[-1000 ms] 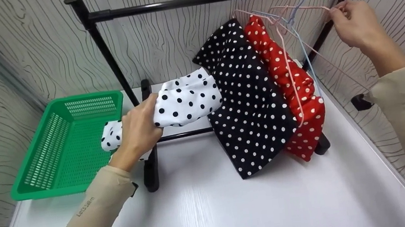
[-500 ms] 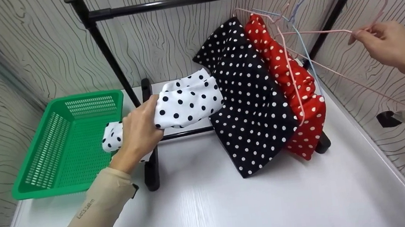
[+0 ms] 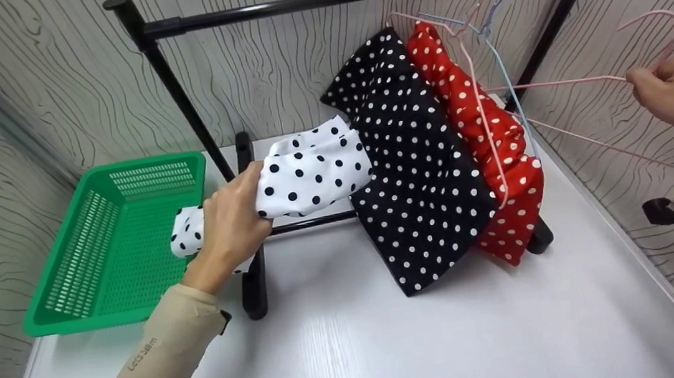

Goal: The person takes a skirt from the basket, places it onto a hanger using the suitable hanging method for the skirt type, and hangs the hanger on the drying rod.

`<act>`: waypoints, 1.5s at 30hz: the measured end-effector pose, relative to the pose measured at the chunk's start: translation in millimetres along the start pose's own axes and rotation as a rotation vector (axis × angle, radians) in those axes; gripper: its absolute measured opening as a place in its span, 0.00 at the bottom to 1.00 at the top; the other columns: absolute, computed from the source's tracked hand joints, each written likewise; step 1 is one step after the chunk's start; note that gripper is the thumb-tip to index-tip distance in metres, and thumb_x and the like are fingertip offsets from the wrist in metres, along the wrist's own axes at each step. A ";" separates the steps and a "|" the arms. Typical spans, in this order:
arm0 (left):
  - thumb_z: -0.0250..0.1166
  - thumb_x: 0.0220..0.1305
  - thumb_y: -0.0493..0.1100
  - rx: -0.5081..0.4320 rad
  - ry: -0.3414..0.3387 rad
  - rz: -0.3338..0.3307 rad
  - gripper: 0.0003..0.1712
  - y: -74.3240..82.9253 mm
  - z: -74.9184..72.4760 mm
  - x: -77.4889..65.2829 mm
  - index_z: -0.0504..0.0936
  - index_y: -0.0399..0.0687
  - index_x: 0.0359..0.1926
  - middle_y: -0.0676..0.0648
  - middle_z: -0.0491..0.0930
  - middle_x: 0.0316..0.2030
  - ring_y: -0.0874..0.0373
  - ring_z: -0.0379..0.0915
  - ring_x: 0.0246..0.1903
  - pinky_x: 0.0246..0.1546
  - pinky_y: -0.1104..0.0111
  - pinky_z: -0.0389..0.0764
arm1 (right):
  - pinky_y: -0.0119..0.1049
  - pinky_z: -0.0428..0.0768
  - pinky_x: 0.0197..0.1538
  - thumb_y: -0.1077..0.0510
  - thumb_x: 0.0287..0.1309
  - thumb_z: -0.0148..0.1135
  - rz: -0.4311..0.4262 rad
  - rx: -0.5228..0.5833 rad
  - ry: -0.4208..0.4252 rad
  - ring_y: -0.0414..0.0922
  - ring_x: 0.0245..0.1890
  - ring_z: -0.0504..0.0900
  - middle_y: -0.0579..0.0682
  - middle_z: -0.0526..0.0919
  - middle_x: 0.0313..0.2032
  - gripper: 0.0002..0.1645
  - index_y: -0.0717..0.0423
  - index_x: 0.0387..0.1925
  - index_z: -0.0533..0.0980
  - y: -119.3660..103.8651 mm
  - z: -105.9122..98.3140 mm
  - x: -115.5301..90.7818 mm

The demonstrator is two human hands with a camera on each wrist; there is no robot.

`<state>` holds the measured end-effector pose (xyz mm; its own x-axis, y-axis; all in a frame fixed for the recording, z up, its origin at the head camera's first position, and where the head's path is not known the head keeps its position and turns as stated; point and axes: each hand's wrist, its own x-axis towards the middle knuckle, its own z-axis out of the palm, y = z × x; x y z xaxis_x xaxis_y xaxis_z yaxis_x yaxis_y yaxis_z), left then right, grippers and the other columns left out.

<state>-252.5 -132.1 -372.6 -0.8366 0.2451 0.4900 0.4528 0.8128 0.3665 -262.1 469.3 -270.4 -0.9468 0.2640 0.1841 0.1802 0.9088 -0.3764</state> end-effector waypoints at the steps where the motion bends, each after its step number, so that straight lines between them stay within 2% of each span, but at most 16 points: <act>1: 0.63 0.36 0.22 -0.001 0.001 0.001 0.43 -0.1 0.1 0.0 0.76 0.47 0.61 0.44 0.85 0.42 0.45 0.78 0.29 0.24 0.53 0.75 | 0.37 0.60 0.14 0.45 0.71 0.42 -0.011 -0.019 0.003 0.43 0.12 0.62 0.45 0.67 0.11 0.33 0.55 0.12 0.72 3.0 0.1 -1.1; 7: 0.63 0.36 0.23 -0.003 0.002 0.006 0.43 0.1 -0.1 0.0 0.76 0.47 0.61 0.44 0.85 0.44 0.45 0.78 0.29 0.25 0.53 0.76 | 0.35 0.59 0.16 0.50 0.71 0.45 -0.111 -0.107 -0.045 0.43 0.13 0.61 0.46 0.65 0.10 0.33 0.57 0.09 0.71 20.7 6.2 -7.4; 10: 0.63 0.37 0.22 -0.006 0.002 0.008 0.42 0.9 0.1 0.3 0.76 0.47 0.60 0.44 0.85 0.43 0.45 0.79 0.29 0.26 0.53 0.76 | 0.35 0.60 0.17 0.49 0.71 0.48 -0.151 -0.130 -0.107 0.44 0.14 0.62 0.46 0.64 0.11 0.32 0.57 0.10 0.70 27.5 11.7 -10.9; 17: 0.62 0.34 0.22 -0.017 -0.002 0.012 0.44 3.4 1.8 -0.5 0.76 0.48 0.60 0.45 0.85 0.44 0.45 0.79 0.31 0.27 0.52 0.77 | 0.34 0.61 0.18 0.50 0.71 0.53 -0.190 -0.146 -0.271 0.43 0.15 0.63 0.45 0.65 0.13 0.27 0.58 0.17 0.77 36.6 20.3 -17.4; 30: 0.62 0.34 0.22 -0.027 0.016 0.033 0.43 5.3 2.2 -0.8 0.78 0.48 0.58 0.46 0.85 0.42 0.47 0.77 0.29 0.27 0.53 0.77 | 0.30 0.60 0.17 0.57 0.70 0.55 -0.238 -0.128 -0.387 0.37 0.13 0.60 0.43 0.63 0.14 0.23 0.57 0.17 0.76 24.8 18.1 -35.4; 34: 0.62 0.34 0.22 -0.029 0.031 0.041 0.42 2.2 5.5 0.1 0.78 0.48 0.57 0.47 0.85 0.41 0.48 0.76 0.28 0.27 0.52 0.77 | 0.28 0.58 0.16 0.59 0.68 0.55 -0.286 -0.070 -0.429 0.34 0.13 0.57 0.40 0.61 0.13 0.23 0.56 0.14 0.72 22.0 32.2 -38.0; 39: 0.62 0.32 0.22 -0.037 0.040 0.048 0.41 -0.3 8.8 1.0 0.78 0.48 0.56 0.48 0.84 0.39 0.49 0.74 0.26 0.25 0.54 0.75 | 0.26 0.55 0.16 0.64 0.66 0.56 -0.367 0.096 -0.489 0.31 0.14 0.53 0.36 0.56 0.14 0.26 0.58 0.11 0.64 12.7 58.5 -44.3; 45: 0.62 0.32 0.23 -0.041 0.054 0.061 0.41 -4.4 13.1 0.7 0.78 0.48 0.56 0.48 0.83 0.37 0.50 0.72 0.25 0.23 0.57 0.73 | 0.27 0.50 0.14 0.67 0.66 0.57 -0.476 0.227 -0.566 0.28 0.15 0.51 0.34 0.55 0.15 0.28 0.59 0.10 0.62 0.0 79.3 -52.7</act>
<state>-259.2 -128.6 -384.2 -0.7900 0.2635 0.5536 0.5153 0.7747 0.3665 -233.3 429.8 -352.0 -0.9119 -0.3990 -0.0963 -0.2813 0.7784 -0.5612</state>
